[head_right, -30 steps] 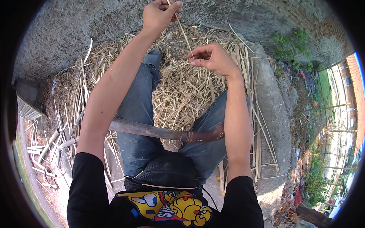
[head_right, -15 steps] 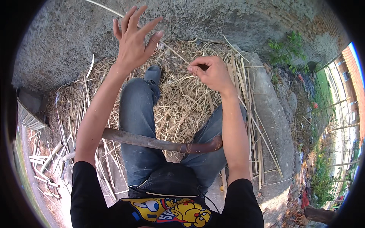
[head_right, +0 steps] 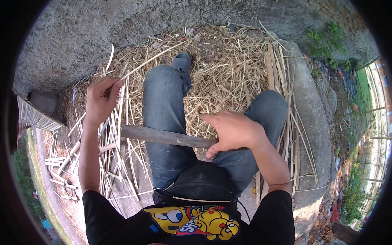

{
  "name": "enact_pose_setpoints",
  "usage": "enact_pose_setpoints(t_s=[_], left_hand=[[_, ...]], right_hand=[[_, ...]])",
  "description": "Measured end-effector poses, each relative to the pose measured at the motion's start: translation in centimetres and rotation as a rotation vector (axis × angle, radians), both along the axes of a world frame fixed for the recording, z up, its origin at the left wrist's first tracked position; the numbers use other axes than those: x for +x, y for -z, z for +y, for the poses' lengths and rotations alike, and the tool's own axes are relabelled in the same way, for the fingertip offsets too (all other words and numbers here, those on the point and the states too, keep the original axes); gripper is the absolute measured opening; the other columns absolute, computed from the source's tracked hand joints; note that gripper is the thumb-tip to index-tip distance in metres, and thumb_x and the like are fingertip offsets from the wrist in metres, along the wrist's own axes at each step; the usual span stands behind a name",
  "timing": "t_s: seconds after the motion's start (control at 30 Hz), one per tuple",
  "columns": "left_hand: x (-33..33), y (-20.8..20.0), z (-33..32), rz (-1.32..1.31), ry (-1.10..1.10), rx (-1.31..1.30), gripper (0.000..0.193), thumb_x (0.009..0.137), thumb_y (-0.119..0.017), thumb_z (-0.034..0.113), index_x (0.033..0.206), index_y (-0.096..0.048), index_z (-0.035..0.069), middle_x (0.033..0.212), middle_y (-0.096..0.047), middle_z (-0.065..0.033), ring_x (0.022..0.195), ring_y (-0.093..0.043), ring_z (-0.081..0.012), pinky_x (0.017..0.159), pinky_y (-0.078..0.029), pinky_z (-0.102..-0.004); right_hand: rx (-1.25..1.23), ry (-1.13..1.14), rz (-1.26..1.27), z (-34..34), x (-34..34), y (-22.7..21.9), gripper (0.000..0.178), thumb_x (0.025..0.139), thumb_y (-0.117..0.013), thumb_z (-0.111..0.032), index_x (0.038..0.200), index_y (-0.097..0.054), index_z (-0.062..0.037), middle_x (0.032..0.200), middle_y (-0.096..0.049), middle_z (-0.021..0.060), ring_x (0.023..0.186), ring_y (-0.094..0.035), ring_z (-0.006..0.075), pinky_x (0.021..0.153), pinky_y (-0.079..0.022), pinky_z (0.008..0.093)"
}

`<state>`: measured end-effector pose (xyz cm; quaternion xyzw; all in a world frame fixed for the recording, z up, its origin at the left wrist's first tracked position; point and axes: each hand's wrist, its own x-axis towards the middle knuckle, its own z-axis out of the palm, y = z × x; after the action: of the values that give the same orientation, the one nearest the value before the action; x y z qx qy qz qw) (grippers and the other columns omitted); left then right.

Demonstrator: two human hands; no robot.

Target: The person thins a long bamboo strip by shaving off thin layers with a machete. They hold the strip in one hand and guide the blade along its surface while seated outdoors.

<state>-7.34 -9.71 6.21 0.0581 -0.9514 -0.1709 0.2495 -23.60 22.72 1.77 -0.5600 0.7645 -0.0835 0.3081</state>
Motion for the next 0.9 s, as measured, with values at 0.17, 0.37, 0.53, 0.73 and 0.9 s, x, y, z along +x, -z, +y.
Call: enact_pose_setpoints(t_s=[0.17, 0.37, 0.53, 0.73, 0.9], left_hand=[[1.8, 0.9, 0.5, 0.006, -0.038, 0.109, 0.013, 0.095, -0.071, 0.011, 0.095, -0.073, -0.002, 0.07, -0.063, -0.0069, 0.053, -0.051, -0.0105, 0.048, -0.037, -0.0279], [3.0, 1.7, 0.7, -0.007, -0.07, 0.138, 0.013, 0.097, -0.068, 0.011, 0.099, -0.073, -0.002, 0.073, -0.065, -0.0061, 0.054, -0.052, -0.0094, 0.049, -0.037, -0.027], [5.3, 4.4, -0.4, 0.038, -0.19, 0.52, 0.02, 0.101, -0.063, 0.011, 0.114, -0.073, -0.001, 0.077, -0.067, -0.0034, 0.057, -0.051, -0.0053, 0.05, -0.039, -0.0228], [5.5, 4.6, 7.2, -0.231, -0.055, 1.011, 0.022, 0.101, -0.063, 0.012, 0.112, -0.074, -0.003, 0.075, -0.068, -0.0028, 0.059, -0.052, -0.0025, 0.053, -0.041, -0.0208], [6.5, 7.3, 9.0, -0.163, -0.093, 0.976, 0.018, 0.099, -0.065, 0.01, 0.098, -0.075, -0.004, 0.073, -0.07, -0.0027, 0.062, -0.055, -0.0038, 0.055, -0.042, -0.0221]], right_hand=[[0.08, -0.006, -0.12, 1.2, 1.3, 3.0, 0.077, 0.068, -0.089, -0.046, 0.128, -0.061, -0.0057, 0.099, -0.072, 0.0185, 0.101, -0.067, 0.0389, 0.092, -0.051, 0.0461], [-0.068, 0.132, -0.075, 2.8, 3.2, 2.6, 0.043, 0.076, -0.082, -0.037, 0.104, -0.07, -0.006, 0.082, -0.071, 0.0168, 0.085, -0.069, 0.0406, 0.079, -0.052, 0.0488], [-0.493, 0.474, -0.262, 6.4, 3.9, 0.2, 0.027, 0.085, -0.077, -0.023, 0.09, -0.066, 0.0013, 0.062, -0.065, 0.0128, 0.051, -0.063, 0.0193, 0.051, -0.045, 0.0348], [-0.584, 0.455, -0.207, 4.4, 5.2, -0.8, 0.037, 0.094, -0.074, -0.032, 0.092, -0.06, 0.0019, 0.06, -0.063, 0.0121, 0.049, -0.063, 0.0241, 0.047, -0.044, 0.0351], [-0.499, 0.216, -0.001, 0.7, 6.9, 2.9, 0.045, 0.095, -0.068, -0.045, 0.097, -0.058, -0.0006, 0.066, -0.06, 0.0164, 0.062, -0.063, 0.0383, 0.055, -0.048, 0.0472]])
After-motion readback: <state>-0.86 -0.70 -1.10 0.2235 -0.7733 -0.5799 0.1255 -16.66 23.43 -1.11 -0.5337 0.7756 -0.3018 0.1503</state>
